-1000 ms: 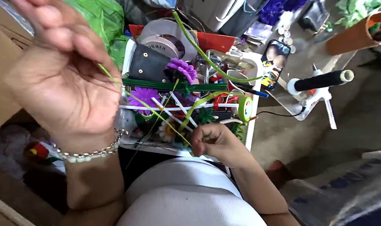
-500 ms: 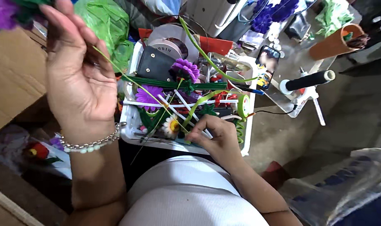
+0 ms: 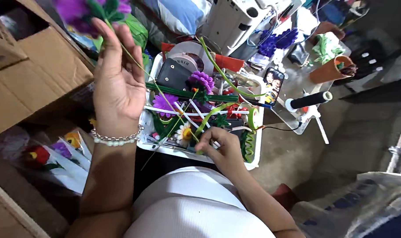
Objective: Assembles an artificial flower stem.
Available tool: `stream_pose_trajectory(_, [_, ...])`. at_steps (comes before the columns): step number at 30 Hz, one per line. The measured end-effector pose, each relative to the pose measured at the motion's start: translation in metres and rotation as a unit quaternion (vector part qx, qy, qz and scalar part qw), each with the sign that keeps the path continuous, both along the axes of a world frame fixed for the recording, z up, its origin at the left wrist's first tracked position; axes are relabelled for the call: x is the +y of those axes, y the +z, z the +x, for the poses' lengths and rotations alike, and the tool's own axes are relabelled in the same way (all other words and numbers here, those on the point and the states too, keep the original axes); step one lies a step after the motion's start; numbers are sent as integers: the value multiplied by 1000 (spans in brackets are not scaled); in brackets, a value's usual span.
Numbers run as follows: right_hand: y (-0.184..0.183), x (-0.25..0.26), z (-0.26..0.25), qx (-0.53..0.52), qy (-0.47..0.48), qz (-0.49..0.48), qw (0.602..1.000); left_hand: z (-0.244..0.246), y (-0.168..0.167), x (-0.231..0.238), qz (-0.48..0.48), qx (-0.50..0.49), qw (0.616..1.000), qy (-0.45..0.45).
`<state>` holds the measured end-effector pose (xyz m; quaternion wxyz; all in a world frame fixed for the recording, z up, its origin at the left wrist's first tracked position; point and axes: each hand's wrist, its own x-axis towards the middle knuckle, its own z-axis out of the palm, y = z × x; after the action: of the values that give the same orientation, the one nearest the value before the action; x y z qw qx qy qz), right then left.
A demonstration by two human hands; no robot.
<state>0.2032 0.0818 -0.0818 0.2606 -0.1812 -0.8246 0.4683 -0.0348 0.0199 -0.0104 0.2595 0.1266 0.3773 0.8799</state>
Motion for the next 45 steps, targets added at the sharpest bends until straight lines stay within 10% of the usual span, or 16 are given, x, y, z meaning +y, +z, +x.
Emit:
stream_pose_trajectory(5, [2,-2,3,-22,-35,126,991,-4,1,-7,-55,72,994,64])
stream_pose_trajectory(10, [-3,10,10,50,97,-176,978,-10,5,-17,94,65,993,-6])
stream_pose_trajectory(14, [-5,12,11,77,185,-385,901,-16,-2,-13,367,-82,909,-179])
stream_pose_trajectory(20, [-6,-1,12,38,6,-109,993,-8,8,-7,116,14,987,-106])
stream_pose_trajectory(27, [-9,-7,8,3,-108,188,976,8,2,-28,-43,187,981,37])
stream_pose_trajectory(33, [0,-4,14,37,8,88,995,-5,16,-26,-32,171,979,108])
stream_pose_trajectory(37, [1,1,14,41,181,-228,956,-12,9,-27,175,54,981,-61])
stream_pose_trajectory(40, [-4,4,12,17,230,-390,891,-11,3,-19,355,-65,912,-196])
stream_pose_trajectory(45, [-7,-3,9,4,-10,-72,997,-6,8,-13,122,5,988,-96])
